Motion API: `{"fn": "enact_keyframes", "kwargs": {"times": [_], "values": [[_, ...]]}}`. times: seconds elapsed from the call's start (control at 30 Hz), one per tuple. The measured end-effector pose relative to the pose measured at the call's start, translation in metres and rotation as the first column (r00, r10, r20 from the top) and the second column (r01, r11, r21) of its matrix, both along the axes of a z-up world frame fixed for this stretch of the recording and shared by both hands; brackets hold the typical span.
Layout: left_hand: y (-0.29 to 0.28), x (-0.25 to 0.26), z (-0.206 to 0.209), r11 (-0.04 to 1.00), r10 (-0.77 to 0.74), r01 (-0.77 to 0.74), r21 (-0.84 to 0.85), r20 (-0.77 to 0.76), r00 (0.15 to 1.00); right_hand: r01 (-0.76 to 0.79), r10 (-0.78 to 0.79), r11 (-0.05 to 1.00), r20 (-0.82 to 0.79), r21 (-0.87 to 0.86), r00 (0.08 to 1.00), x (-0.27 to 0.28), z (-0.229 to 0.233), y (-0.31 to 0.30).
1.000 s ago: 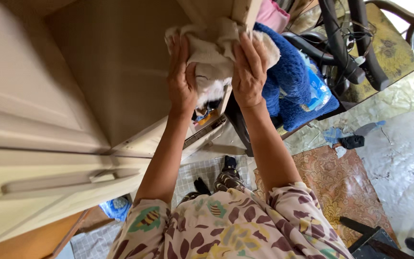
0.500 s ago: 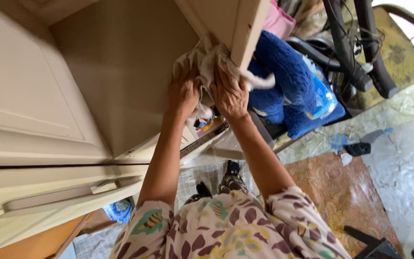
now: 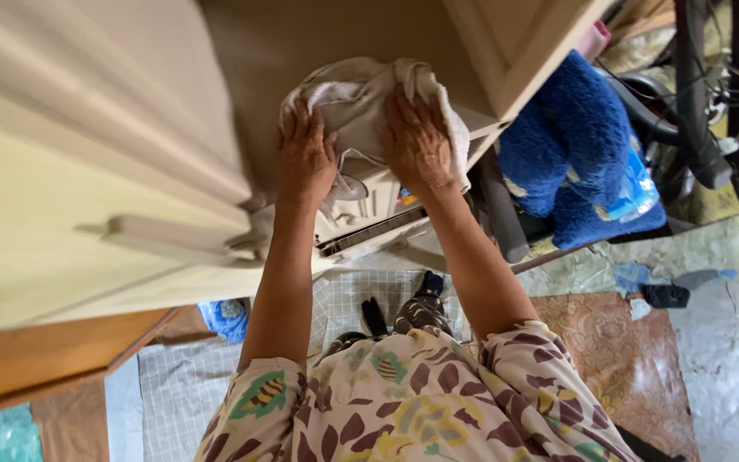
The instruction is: The person wipes the inside of a wooden cabinet with a cloth, then folds and places several pieces of clothing into the cabinet. The person handles the items one at a time, folding them on a nearby table before placing them inside.
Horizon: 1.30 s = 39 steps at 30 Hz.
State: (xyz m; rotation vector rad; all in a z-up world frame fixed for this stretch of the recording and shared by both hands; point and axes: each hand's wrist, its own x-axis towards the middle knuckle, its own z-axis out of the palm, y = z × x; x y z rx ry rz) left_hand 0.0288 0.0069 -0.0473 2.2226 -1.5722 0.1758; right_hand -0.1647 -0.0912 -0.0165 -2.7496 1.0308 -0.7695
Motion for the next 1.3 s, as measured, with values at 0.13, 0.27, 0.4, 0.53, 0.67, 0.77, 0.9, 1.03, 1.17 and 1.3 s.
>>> {"fn": "enact_keyframes", "kwargs": {"times": [0.13, 0.27, 0.4, 0.53, 0.67, 0.77, 0.9, 1.03, 1.17, 1.3], "values": [[0.033, 0.009, 0.006, 0.994, 0.099, -0.099, -0.038, 0.001, 0.995, -0.178, 0.178, 0.984, -0.009, -0.009, 0.984, 0.018, 0.002, 0.017], [0.052, -0.004, 0.012, 0.99, 0.056, -0.042, -0.134, 0.099, 0.993, -0.087, 0.091, 0.987, 0.019, -0.137, 0.996, 0.014, 0.01, 0.009], [0.064, -0.023, 0.012, 0.997, 0.05, -0.052, -0.049, -0.032, 0.998, 0.015, -0.015, 0.995, 0.005, -0.094, 1.0, 0.003, -0.007, 0.016], [0.073, -0.029, 0.013, 0.991, 0.095, -0.095, -0.097, 0.0, 0.995, -0.073, 0.07, 0.994, -0.039, -0.076, 0.997, 0.023, -0.022, 0.012], [0.067, -0.028, 0.013, 0.985, 0.122, -0.119, -0.121, 0.01, 0.993, -0.102, 0.106, 0.993, -0.071, 0.064, 0.992, 0.034, -0.019, 0.008], [0.059, -0.026, 0.007, 0.981, 0.157, -0.157, -0.118, -0.007, 0.988, -0.11, 0.126, 0.988, -0.143, 0.11, 0.982, 0.045, -0.013, 0.002], [0.039, -0.01, -0.004, 0.977, 0.169, -0.164, -0.133, 0.025, 0.985, -0.12, 0.148, 0.98, -0.188, 0.157, 0.971, 0.069, -0.011, -0.021], [0.021, 0.008, -0.006, 0.971, 0.197, -0.188, -0.149, 0.049, 0.979, -0.112, 0.142, 0.983, -0.209, 0.148, 0.968, 0.089, -0.014, -0.042], [0.008, 0.016, 0.008, 0.975, 0.216, -0.216, -0.047, -0.008, 0.976, -0.118, 0.145, 0.981, -0.176, 0.155, 0.974, 0.096, -0.014, -0.057], [-0.008, 0.015, 0.015, 0.981, 0.188, -0.187, -0.053, 0.006, 0.982, -0.089, 0.108, 0.989, -0.163, 0.118, 0.981, 0.085, -0.019, -0.078]]}}
